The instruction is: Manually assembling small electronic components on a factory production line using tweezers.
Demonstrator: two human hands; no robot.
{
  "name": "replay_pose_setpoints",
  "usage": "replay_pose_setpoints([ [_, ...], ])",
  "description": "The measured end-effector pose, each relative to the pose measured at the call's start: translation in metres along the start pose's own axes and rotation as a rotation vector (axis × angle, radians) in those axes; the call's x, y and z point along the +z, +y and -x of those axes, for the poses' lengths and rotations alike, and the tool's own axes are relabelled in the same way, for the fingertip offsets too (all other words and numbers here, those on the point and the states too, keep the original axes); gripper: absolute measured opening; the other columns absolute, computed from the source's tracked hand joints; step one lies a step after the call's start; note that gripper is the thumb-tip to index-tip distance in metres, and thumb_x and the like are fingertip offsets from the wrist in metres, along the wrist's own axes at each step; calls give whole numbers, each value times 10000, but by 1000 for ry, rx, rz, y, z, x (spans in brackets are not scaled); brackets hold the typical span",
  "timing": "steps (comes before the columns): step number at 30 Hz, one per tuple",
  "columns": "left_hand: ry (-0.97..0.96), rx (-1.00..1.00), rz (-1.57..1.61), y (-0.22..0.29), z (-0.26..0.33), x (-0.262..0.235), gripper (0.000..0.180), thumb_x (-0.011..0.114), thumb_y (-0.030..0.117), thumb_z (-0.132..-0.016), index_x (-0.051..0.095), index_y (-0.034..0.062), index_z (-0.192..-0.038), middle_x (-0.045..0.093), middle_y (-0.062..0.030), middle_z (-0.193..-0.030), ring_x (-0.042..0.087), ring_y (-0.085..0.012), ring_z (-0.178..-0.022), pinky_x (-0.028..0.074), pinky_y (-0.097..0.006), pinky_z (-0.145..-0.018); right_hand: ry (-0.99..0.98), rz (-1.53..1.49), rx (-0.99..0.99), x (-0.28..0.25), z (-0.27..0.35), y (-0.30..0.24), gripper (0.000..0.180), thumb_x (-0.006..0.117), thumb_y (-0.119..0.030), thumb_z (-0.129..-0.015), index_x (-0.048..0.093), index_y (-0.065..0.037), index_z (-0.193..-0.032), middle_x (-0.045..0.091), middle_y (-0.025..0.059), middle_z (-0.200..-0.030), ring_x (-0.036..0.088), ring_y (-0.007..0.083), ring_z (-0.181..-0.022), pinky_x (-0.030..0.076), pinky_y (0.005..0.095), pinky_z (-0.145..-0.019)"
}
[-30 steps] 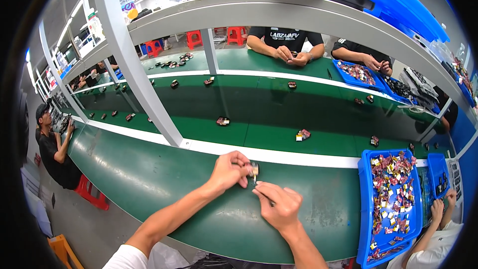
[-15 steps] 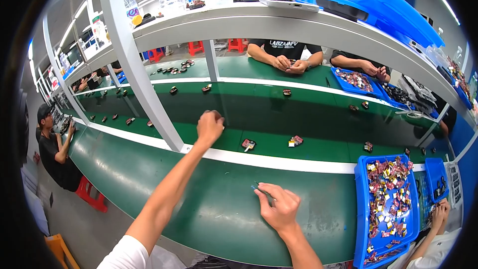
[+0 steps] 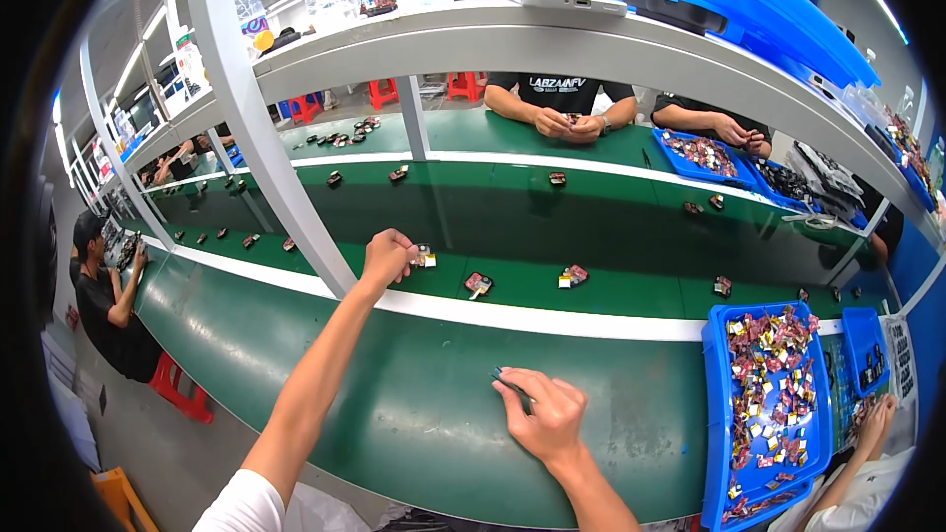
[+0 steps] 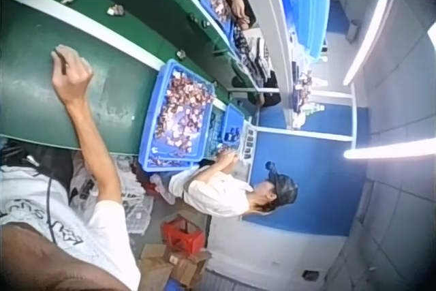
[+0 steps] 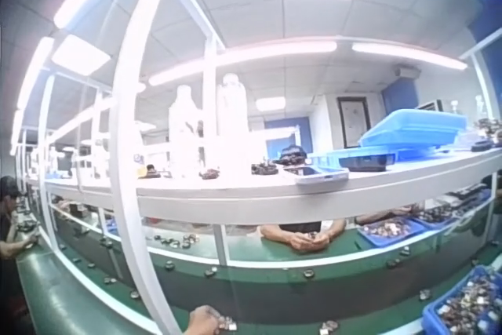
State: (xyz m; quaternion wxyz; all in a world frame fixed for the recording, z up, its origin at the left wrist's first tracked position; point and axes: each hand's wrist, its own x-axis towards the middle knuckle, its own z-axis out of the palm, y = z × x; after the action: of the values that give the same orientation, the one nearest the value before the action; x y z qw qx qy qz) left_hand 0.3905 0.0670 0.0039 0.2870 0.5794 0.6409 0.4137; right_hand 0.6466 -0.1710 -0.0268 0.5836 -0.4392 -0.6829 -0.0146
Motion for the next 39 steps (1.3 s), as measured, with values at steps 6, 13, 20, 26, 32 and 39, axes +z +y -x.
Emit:
replay_pose_setpoints([
  [6,-394,-4,329,24,109,12,138,676,49,-857,710,-13,-975,684,-40,-766,572,-63,-573,388,-218,-436,-48,-185,303,-6,7,0,162,831,0,-760,744,-49,-887,757,22,-820,461,43,-461,343,212,-448],
  [13,-593,-126,479,18,182,18,124,645,51,-963,614,-47,-1032,663,-96,-820,602,-100,-574,424,-219,-415,-46,-674,650,1,7,-5,172,816,38,-802,698,60,-926,681,40,-767,467,-3,-515,313,170,-464],
  [20,-565,-32,515,14,196,27,130,594,16,-990,546,-69,-1077,643,-118,-869,677,-151,-631,526,-255,-436,-69,-390,558,6,13,-4,119,814,31,-808,718,48,-875,677,25,-755,465,-8,-496,301,173,-450],
  [26,-476,8,573,14,202,30,142,618,26,-980,572,-73,-1071,681,-127,-862,677,-142,-606,530,-269,-444,-14,-295,498,11,14,-4,142,854,-11,-774,764,0,-884,651,-9,-659,402,-5,-437,244,213,-420],
  [32,-497,22,585,13,203,30,160,623,38,-982,579,-74,-1087,686,-138,-900,689,-149,-631,541,-269,-460,-62,-321,559,8,15,-2,134,838,-6,-794,751,16,-894,656,-2,-688,415,-13,-466,251,206,-428],
  [39,-496,77,608,13,207,32,180,630,50,-986,591,-77,-1107,692,-137,-911,697,-147,-657,548,-261,-479,-30,-665,851,2,6,-4,135,772,44,-854,686,63,-957,700,68,-816,602,52,-646,426,184,-539],
])
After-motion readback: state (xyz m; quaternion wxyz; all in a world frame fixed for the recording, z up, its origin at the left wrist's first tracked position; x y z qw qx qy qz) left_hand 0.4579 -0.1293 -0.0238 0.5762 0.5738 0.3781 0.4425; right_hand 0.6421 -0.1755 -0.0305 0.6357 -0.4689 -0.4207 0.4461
